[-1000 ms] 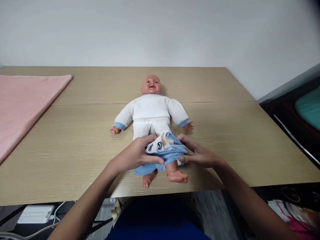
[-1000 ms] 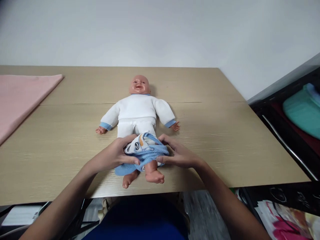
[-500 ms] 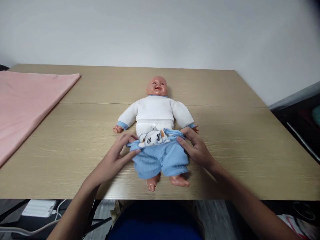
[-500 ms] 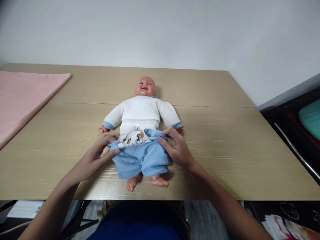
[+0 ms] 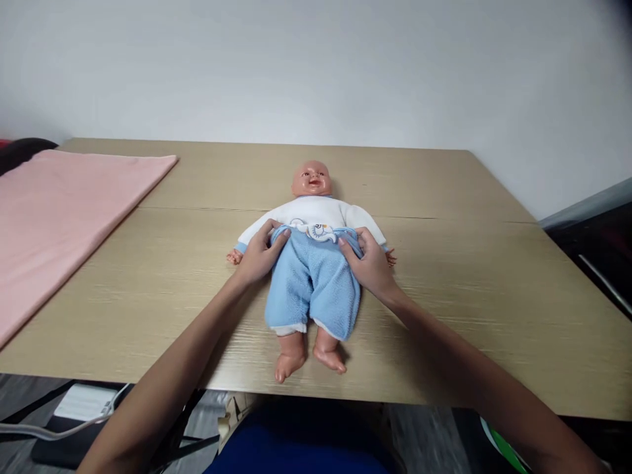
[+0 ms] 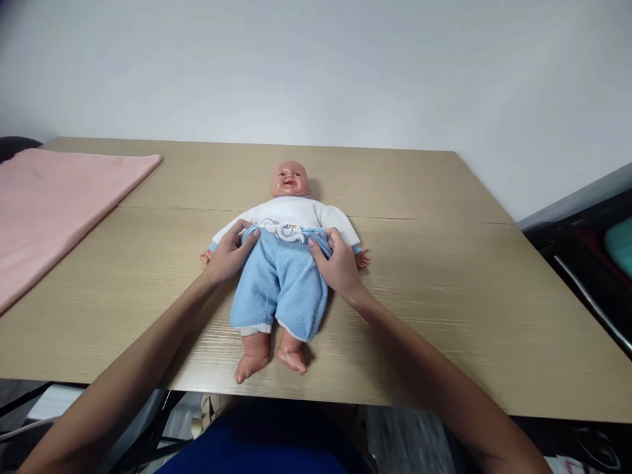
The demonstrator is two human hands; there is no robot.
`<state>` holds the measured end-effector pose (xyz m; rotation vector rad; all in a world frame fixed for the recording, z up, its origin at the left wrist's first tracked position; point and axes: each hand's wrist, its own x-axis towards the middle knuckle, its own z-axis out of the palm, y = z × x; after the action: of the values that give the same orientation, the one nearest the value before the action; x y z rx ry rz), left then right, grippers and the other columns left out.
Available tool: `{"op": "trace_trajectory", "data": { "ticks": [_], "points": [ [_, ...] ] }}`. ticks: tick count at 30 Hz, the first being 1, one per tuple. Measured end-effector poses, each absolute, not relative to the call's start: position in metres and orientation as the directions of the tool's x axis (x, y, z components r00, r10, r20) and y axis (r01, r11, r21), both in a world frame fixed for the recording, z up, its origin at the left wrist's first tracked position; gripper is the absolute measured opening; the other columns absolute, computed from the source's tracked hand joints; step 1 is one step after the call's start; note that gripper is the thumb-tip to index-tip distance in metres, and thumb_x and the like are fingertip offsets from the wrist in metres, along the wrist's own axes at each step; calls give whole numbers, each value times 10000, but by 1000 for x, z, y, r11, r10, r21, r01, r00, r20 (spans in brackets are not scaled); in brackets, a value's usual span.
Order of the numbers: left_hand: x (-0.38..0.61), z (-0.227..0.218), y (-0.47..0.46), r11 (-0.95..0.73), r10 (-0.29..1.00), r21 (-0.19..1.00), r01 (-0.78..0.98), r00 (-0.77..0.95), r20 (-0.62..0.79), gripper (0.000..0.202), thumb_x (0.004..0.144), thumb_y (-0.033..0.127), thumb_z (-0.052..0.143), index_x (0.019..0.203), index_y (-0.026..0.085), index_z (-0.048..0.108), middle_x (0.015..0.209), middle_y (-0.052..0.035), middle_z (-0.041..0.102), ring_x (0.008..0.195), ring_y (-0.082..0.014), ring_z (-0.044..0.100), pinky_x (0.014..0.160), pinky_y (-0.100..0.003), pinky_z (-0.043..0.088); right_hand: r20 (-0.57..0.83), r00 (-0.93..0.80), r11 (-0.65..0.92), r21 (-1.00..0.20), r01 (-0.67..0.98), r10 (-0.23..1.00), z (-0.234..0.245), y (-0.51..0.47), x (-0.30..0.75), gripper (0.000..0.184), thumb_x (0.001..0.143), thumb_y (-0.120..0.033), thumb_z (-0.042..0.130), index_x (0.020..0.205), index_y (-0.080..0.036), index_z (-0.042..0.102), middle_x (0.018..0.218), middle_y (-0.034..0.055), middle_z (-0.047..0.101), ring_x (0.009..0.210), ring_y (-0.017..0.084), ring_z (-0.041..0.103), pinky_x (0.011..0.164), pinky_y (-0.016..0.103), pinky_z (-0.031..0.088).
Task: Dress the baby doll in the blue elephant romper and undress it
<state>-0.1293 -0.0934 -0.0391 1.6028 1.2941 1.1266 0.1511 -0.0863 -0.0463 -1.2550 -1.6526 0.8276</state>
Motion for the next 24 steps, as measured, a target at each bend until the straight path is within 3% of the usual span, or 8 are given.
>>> {"op": "trace_trajectory", "data": {
  "ticks": [3,5,9,12,15,18,21,24],
  "points": [
    [-132,-39,-93,-305,952,889,342,104,286,309,1040,510,715,997,219,620,1030,-26,612,992,-207,566,891,-303,445,385,-133,399,-783,477,913,-38,-91,155,373,1035,-577,686,870,-271,551,887,28,605,887,249,589,862,379,465],
    [-133,-39,-91,-347,938,870,351,118,326,306,1027,509,726,1013,216,636,1123,-55,643,1083,-227,579,952,-314,452,399,-111,402,-784,473,910,-36,-88,156,342,1045,-569,665,904,-272,573,906,30,605,911,255,586,896,381,465],
    [-126,-44,-71,-177,983,956,233,79,163,375,1032,592,690,1052,247,544,822,43,557,721,-157,446,674,-277,365,237,-59,243,-905,349,970,-42,-59,149,393,1033,-657,637,965,-276,573,856,-7,575,816,222,540,811,344,454],
    [-125,-46,-55,-135,988,978,156,101,121,471,985,670,728,997,240,538,780,57,503,685,-141,397,638,-272,322,201,-101,222,-932,286,974,-49,-38,146,462,1018,-727,608,959,-269,582,914,10,614,874,222,579,829,335,487],
    [-140,-43,-53,-208,961,953,219,228,157,511,967,698,740,912,207,609,842,18,548,793,-168,490,748,-286,420,169,-190,215,-942,259,967,-51,-37,160,479,991,-736,650,916,-266,605,879,6,621,866,221,592,813,330,507],
    [-168,-41,-62,-219,907,950,224,405,113,445,946,623,799,1007,193,701,995,-44,658,978,-233,599,928,-337,500,131,-296,216,-936,277,946,-51,-55,187,431,932,-672,767,932,-249,687,881,14,659,858,233,616,809,348,534],
    [-186,-41,-72,-151,859,971,185,511,37,369,961,506,819,1155,205,728,1203,-103,708,1177,-290,648,1090,-402,508,138,-380,271,-907,323,914,-58,-75,207,371,939,-603,795,1038,-247,764,1039,60,719,1016,282,671,977,418,574],
    [-182,-43,-79,-109,859,980,164,512,10,358,954,447,832,1214,220,732,1294,-113,722,1287,-314,640,1188,-446,468,107,-301,176,-961,214,948,-71,-85,204,415,982,-638,751,1182,-274,748,1174,72,748,1165,296,694,1117,472,567]
  ]
}}
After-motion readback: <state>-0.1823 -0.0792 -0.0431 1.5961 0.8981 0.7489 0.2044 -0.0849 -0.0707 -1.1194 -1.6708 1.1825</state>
